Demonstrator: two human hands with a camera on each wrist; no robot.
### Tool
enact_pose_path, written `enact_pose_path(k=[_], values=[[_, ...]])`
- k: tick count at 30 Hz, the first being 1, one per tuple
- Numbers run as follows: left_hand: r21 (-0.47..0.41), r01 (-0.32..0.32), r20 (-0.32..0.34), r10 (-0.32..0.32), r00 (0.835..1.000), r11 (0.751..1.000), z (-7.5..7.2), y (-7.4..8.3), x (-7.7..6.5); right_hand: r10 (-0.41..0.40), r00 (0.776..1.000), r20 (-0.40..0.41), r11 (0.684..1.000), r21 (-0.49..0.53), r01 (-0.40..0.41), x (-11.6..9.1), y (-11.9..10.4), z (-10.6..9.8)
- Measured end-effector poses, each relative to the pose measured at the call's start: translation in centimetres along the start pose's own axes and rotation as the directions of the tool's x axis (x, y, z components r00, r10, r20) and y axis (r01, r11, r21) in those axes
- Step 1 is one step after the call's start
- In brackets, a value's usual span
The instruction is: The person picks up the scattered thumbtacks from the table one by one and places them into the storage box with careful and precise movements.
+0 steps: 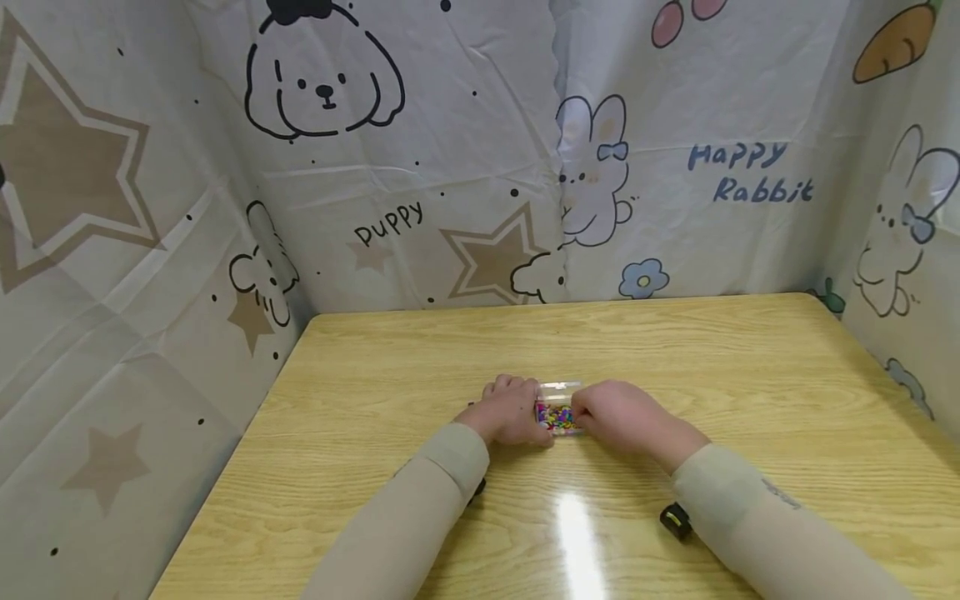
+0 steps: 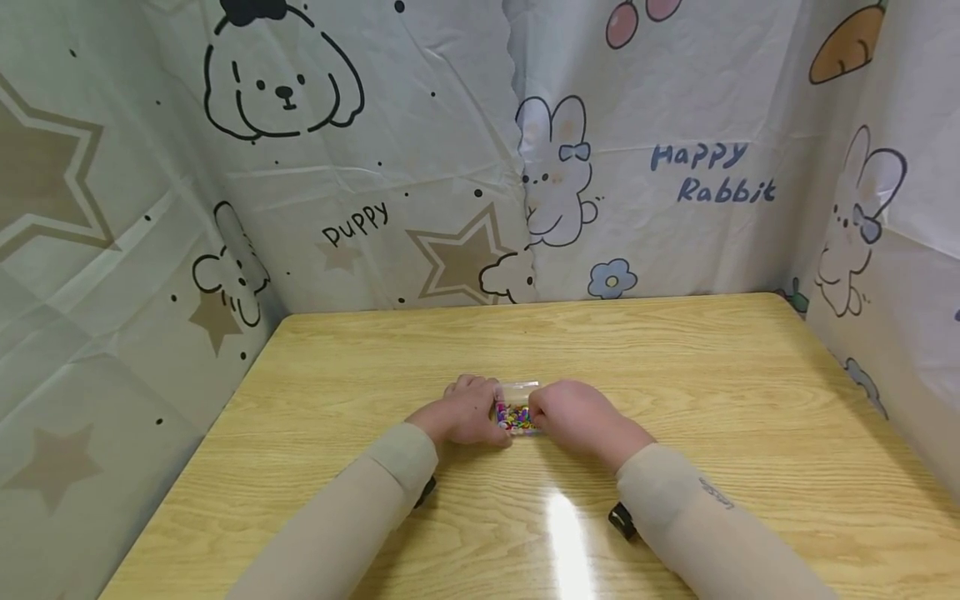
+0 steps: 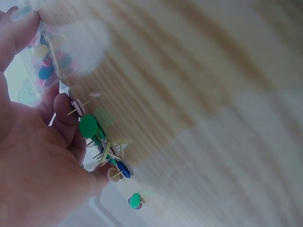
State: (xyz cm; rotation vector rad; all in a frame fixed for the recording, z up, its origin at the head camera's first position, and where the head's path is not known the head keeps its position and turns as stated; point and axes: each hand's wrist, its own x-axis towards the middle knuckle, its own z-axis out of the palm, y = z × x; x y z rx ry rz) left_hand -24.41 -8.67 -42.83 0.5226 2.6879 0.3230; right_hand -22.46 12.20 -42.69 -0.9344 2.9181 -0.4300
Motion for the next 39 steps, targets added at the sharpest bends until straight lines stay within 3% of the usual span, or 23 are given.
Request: enact_pose_path(k=[9, 21, 39], values=[[-0.013, 0.025, 0.004, -0.025, 1.000, 1.000, 0.3, -0.1, 0.2, -0.019, 0.999, 0.033, 1.000, -0.008, 0.020, 0.3, -0.2, -0.3], [-0.014, 0.026, 0.014, -0.026, 1.000, 1.000, 0.3, -0.1, 0.2, 0.007, 1.000, 0.018, 1.000, 0.000, -0.007, 0.2, 0.1, 0.3], [0.014, -0.038, -0.011, 0.038, 0.999, 0.999, 0.2, -0.4, 0.3, 0.070, 0.991, -0.111, 0.997, -0.036, -0.074, -1.4, 3.4, -0.6]])
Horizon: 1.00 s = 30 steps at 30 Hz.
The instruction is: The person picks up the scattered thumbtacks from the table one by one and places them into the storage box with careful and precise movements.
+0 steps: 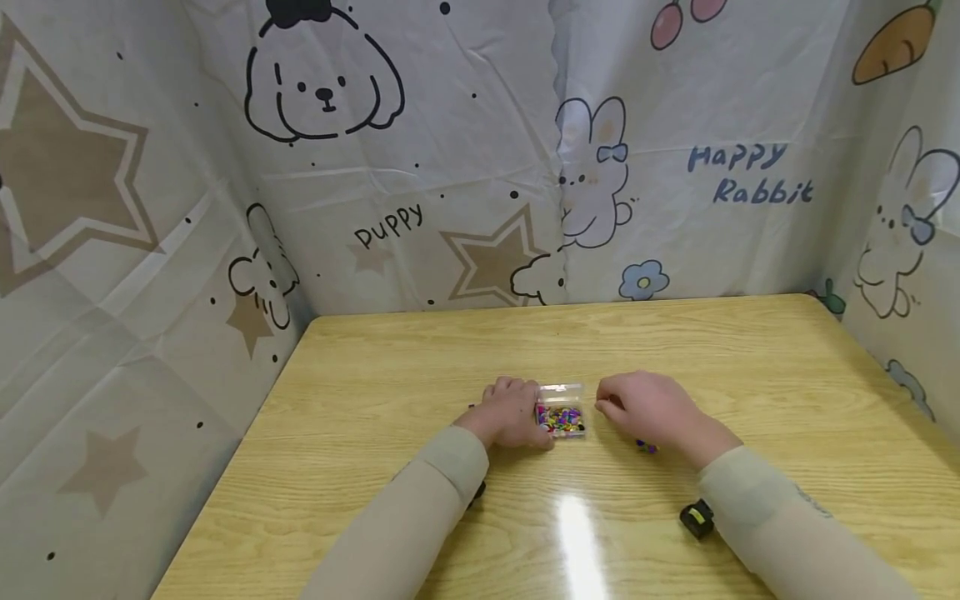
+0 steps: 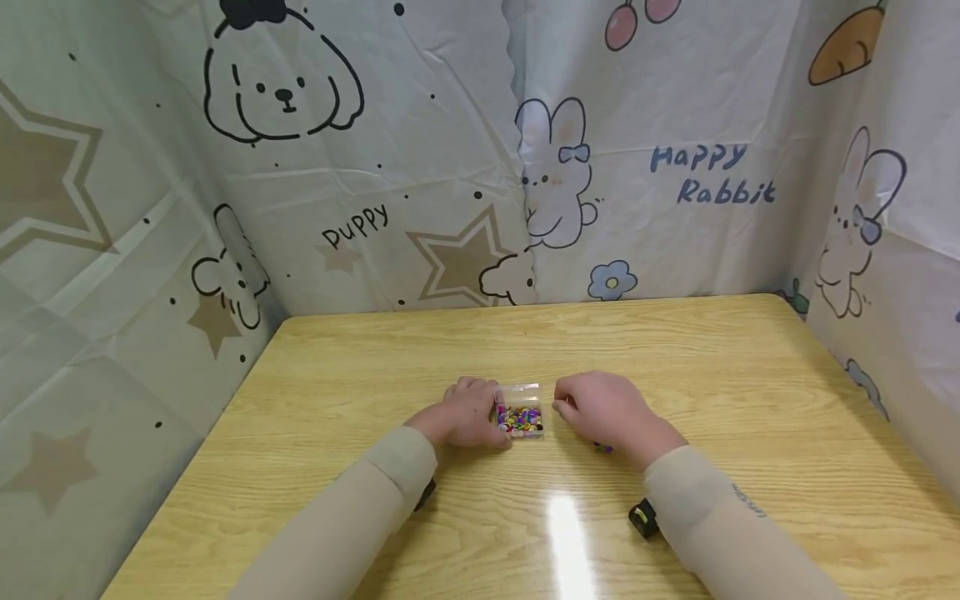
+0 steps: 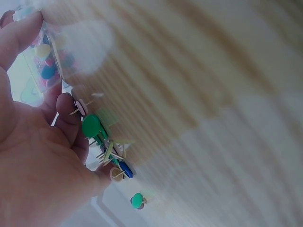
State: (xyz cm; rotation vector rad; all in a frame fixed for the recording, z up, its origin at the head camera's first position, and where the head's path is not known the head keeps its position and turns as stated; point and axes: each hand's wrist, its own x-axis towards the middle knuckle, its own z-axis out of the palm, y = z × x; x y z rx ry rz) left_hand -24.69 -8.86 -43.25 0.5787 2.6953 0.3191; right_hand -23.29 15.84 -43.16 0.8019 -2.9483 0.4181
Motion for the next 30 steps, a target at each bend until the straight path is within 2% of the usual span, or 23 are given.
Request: enact_pose_path(k=[9, 13, 20, 30], values=[[0.002, 0.000, -0.001, 0.000, 1.000, 1.000, 0.1, 0.0, 0.0, 0.129, 0.991, 0.032, 0.991, 0.021, -0.129, -0.3, 1.6, -0.8], [0.006, 0.000, -0.003, 0.000, 1.000, 1.000, 0.1, 0.1, 0.0, 0.122, 0.992, 0.039, 0.993, 0.001, -0.122, -0.3, 2.2, -0.6], [0.023, -0.008, -0.007, 0.008, 1.000, 1.000, 0.2, 0.0, -0.1, 0.058, 0.996, 0.071, 0.998, -0.005, -0.058, -0.4, 2.2, -0.5], [0.001, 0.005, -0.006, -0.005, 1.000, 1.000, 0.1, 0.0, -0.3, 0.077, 0.994, 0.074, 0.997, -0.031, -0.074, -0.2, 1.7, -0.4]])
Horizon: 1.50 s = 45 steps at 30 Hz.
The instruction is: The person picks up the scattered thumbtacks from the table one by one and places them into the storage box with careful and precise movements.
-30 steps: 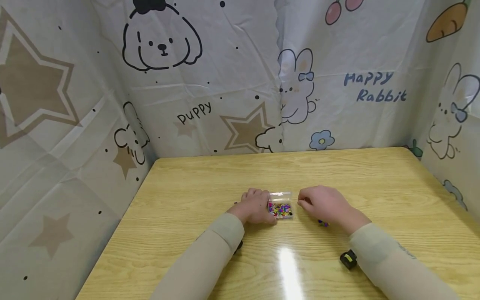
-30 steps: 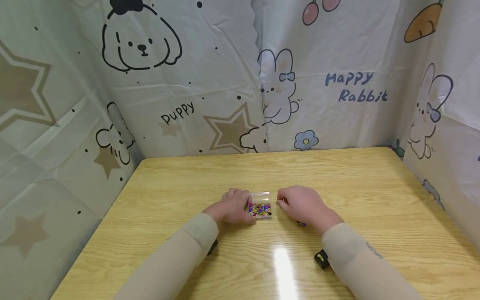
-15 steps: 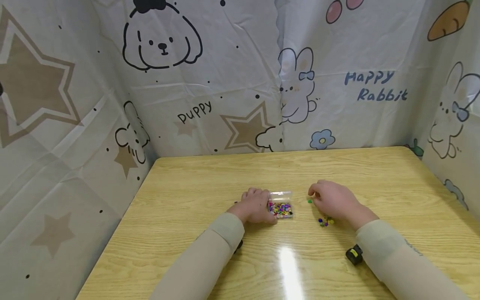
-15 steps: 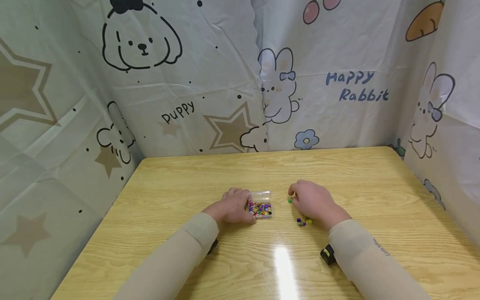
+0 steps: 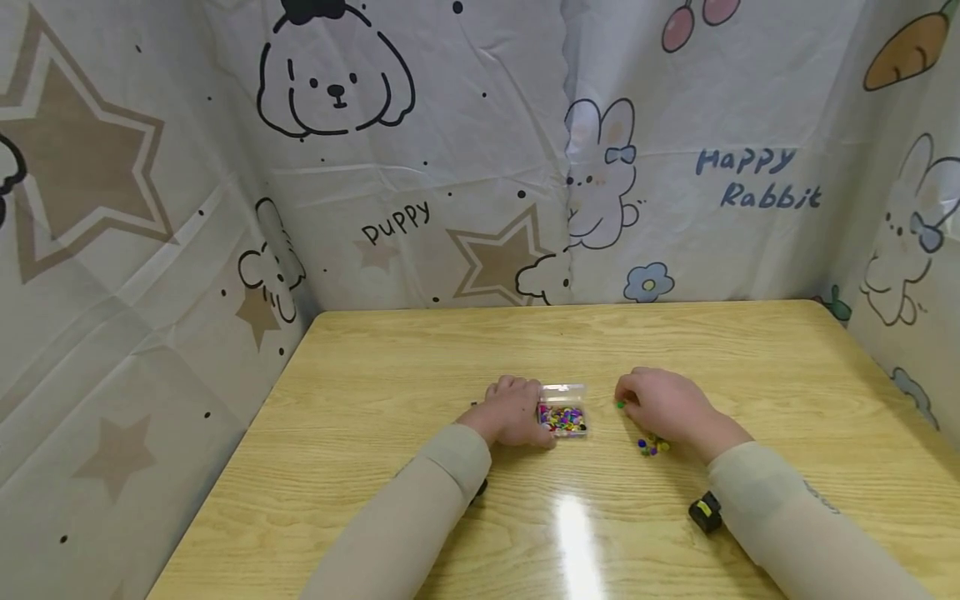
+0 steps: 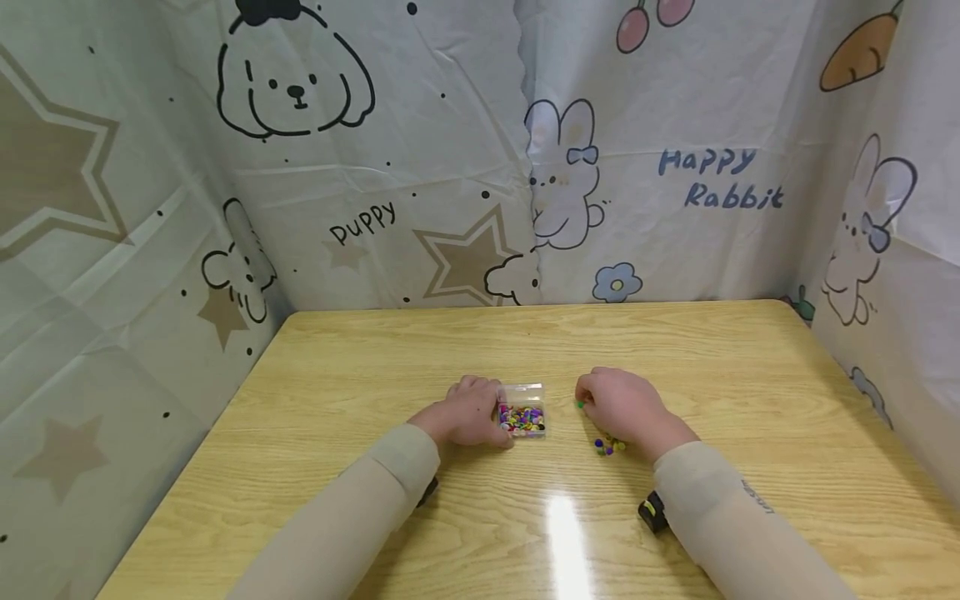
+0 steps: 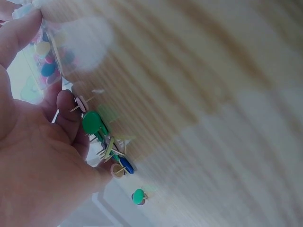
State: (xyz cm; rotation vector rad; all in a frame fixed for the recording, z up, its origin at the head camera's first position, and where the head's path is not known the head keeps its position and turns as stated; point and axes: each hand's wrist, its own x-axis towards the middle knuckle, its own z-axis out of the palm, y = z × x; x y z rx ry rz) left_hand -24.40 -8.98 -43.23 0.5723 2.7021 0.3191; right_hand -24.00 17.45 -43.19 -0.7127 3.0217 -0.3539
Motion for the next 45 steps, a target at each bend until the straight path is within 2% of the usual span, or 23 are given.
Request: enact_pose_path(k=[21, 26, 33, 41, 45], values=[[-0.005, 0.002, 0.003, -0.002, 1.000, 1.000, 0.0, 0.2, 0.0, 0.012, 1.000, -0.021, 0.999, -0.045, -0.013, -0.3, -0.4, 0.1], [-0.006, 0.005, 0.002, -0.005, 1.000, 1.000, 0.0, 0.2, 0.1, 0.043, 0.999, -0.005, 0.998, -0.055, -0.043, -0.5, -1.0, 0.1], [0.006, 0.003, -0.003, -0.003, 1.000, 1.000, 0.1, 0.0, 0.2, 0.061, 0.998, -0.010, 0.998, -0.035, -0.061, -0.5, -1.8, 0.4], [-0.020, 0.013, 0.005, -0.012, 1.000, 1.000, -0.1, 0.1, 0.0, -0.003, 0.998, -0.059, 1.000, 0.013, 0.004, -0.7, -3.1, 0.8], [-0.020, 0.009, 0.000, -0.009, 1.000, 1.000, -0.1, 0.1, 0.0, 0.000, 0.997, -0.083, 0.998, 0.066, 0.006, -0.7, -4.0, 0.7]])
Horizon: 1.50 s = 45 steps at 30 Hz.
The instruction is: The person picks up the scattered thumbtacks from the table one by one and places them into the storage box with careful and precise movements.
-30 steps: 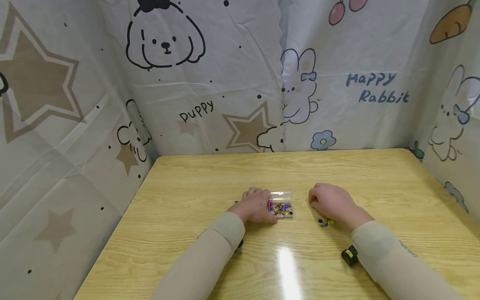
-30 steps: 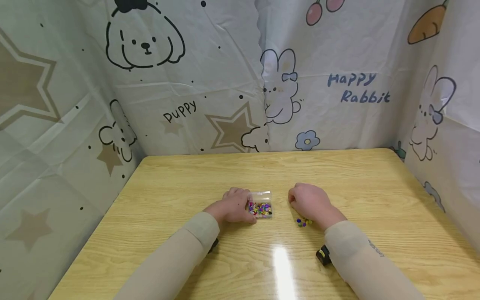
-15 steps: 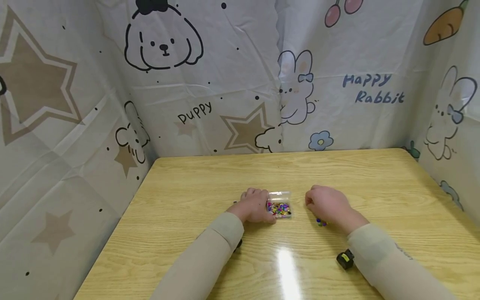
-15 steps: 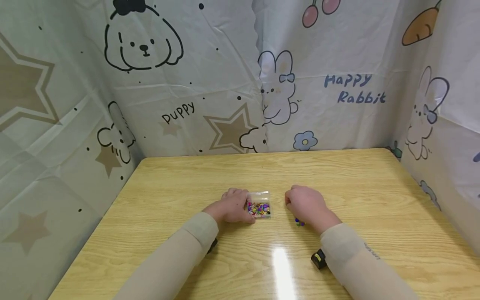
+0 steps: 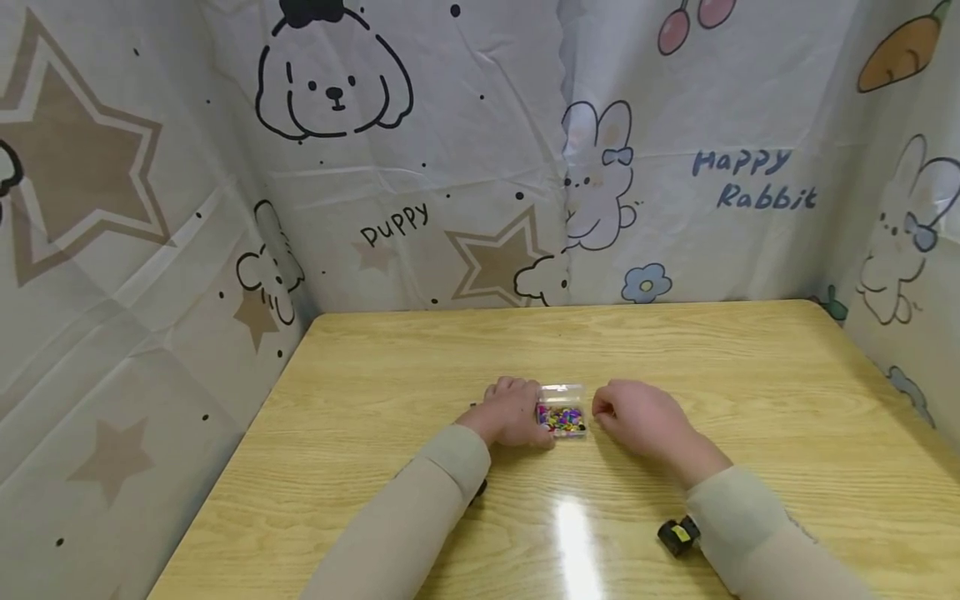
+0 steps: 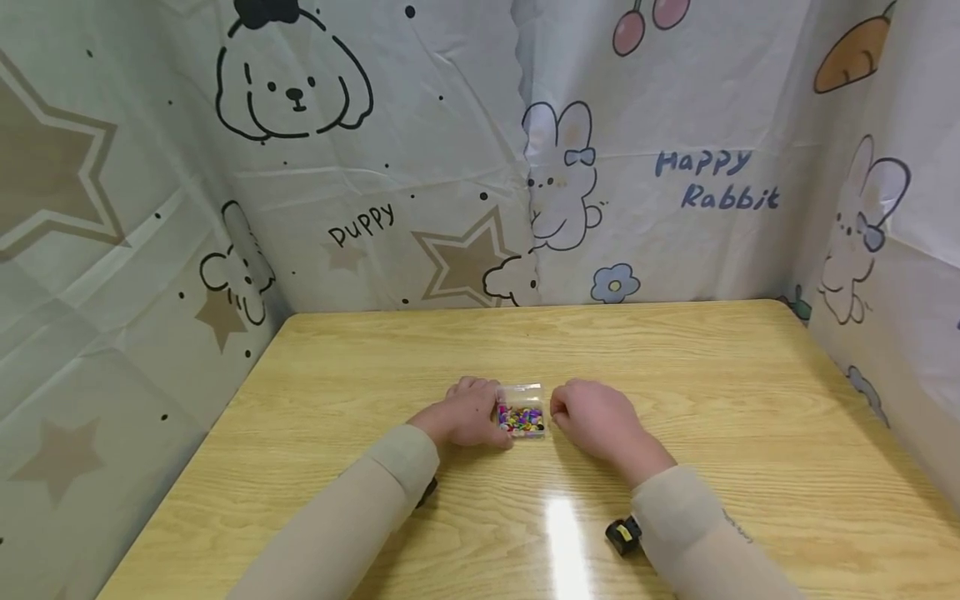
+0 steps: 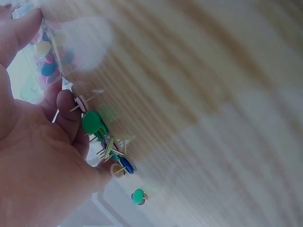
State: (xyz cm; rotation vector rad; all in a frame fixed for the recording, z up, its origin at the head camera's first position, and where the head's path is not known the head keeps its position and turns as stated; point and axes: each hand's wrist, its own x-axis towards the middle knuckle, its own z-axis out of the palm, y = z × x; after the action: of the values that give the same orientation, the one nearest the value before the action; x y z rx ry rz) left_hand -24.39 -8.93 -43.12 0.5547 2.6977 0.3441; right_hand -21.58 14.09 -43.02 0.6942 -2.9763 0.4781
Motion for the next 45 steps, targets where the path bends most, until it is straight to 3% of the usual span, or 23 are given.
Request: enact_pose_path(k=[18, 27, 38, 45], values=[[-0.004, -0.019, -0.028, 0.019, 0.999, 1.000, 0.1, -0.3, 0.0, -0.020, 0.999, -0.039, 0.998, 0.056, 0.022, 0.4, -1.8, 1.2], [0.004, -0.020, -0.022, 0.021, 1.000, 1.000, 0.0, -0.2, 0.0, -0.051, 0.997, -0.056, 0.999, 0.008, 0.052, 0.6, -1.6, 2.1], [0.018, -0.021, -0.009, 0.021, 1.000, 1.000, 0.1, 0.0, 0.4, -0.053, 0.997, -0.049, 0.999, 0.008, 0.053, 0.3, -1.4, 2.1], [0.009, -0.017, -0.012, 0.017, 1.000, 1.000, 0.1, 0.0, 0.5, -0.009, 1.000, -0.026, 0.998, 0.065, 0.010, 0.1, -1.4, 1.3]])
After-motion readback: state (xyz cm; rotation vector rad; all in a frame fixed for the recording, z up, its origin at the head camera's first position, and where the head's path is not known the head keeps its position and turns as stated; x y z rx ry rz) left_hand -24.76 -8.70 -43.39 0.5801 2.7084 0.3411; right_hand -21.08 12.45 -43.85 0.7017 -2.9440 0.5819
